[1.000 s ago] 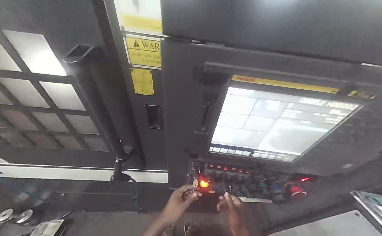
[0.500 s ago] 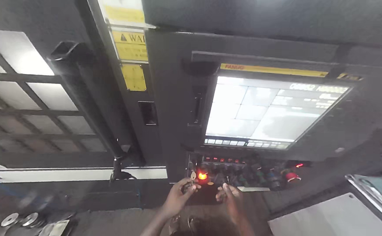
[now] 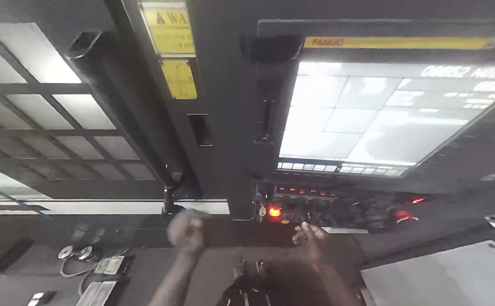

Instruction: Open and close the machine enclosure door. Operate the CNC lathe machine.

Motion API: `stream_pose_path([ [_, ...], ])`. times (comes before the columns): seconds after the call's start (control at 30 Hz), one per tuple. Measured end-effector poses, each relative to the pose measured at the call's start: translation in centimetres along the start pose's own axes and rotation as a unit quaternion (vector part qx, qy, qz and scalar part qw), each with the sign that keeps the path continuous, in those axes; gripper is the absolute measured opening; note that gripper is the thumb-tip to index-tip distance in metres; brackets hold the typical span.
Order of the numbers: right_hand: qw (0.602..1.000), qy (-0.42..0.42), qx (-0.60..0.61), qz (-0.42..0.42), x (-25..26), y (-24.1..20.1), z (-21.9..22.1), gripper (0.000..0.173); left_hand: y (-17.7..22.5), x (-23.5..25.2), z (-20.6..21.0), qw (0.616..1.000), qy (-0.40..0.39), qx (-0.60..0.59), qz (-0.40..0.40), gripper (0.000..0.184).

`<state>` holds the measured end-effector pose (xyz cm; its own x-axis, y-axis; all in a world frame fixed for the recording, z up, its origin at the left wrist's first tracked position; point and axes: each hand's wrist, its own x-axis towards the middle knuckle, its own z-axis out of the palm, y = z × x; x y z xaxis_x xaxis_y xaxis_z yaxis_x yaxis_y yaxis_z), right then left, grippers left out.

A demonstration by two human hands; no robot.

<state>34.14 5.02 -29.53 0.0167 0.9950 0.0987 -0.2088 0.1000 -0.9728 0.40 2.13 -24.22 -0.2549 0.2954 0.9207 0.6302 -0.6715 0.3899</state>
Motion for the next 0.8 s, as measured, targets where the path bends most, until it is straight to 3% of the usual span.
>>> stream_pose_path([
  [0.03, 1.0, -0.006, 0.0, -0.003, -0.1, 0.1, -0.1, 0.032, -1.0, 3.3, -1.3, 0.996, 0.074, 0.031, 0.025, 0.02],
  [0.13, 1.0, -0.007, -0.021, 0.003, -0.4, -0.3, -0.2, 0.033, -6.5, 13.0, -4.0, 0.96, 0.134, 0.231, 0.079, 0.074],
  [0.17, 1.0, -0.003, -0.029, 0.01, -0.5, -0.6, -0.1, 0.033, -8.6, 15.3, -3.8, 0.943, 0.13, 0.301, 0.05, 0.089],
  [0.23, 0.999, 0.002, -0.03, 0.03, -0.6, -1.1, 0.2, 0.032, -12.3, 17.6, -2.5, 0.91, 0.096, 0.399, -0.064, 0.1],
  [0.3, 0.999, 0.007, -0.013, 0.039, -0.4, -1.3, 0.3, 0.031, -13.7, 17.8, -1.6, 0.899, 0.093, 0.42, -0.08, 0.089],
  [0.47, 0.998, 0.006, -0.012, 0.061, -0.8, -1.6, 0.1, 0.03, -13.8, 17.5, -2.5, 0.936, 0.124, 0.331, -0.011, 0.082],
  [0.57, 0.998, -0.012, -0.014, 0.059, -0.6, -1.3, -0.2, 0.028, -15.2, 17.6, -4.0, 0.908, 0.091, 0.393, -0.114, 0.07],
  [0.63, 0.998, -0.017, -0.014, 0.055, -0.5, -1.5, -0.1, 0.029, -17.4, 17.6, -5.6, 0.877, 0.055, 0.442, -0.18, 0.075],
  [0.7, 0.999, -0.014, -0.011, 0.05, -0.5, -1.7, 0.0, 0.029, -17.3, 18.1, -6.4, 0.883, 0.024, 0.4, -0.245, 0.074],
  [0.8, 0.999, -0.009, 0.006, 0.037, -0.5, -1.6, 0.2, 0.029, -16.4, 18.5, -6.9, 0.894, 0.044, 0.34, -0.29, 0.073],
])
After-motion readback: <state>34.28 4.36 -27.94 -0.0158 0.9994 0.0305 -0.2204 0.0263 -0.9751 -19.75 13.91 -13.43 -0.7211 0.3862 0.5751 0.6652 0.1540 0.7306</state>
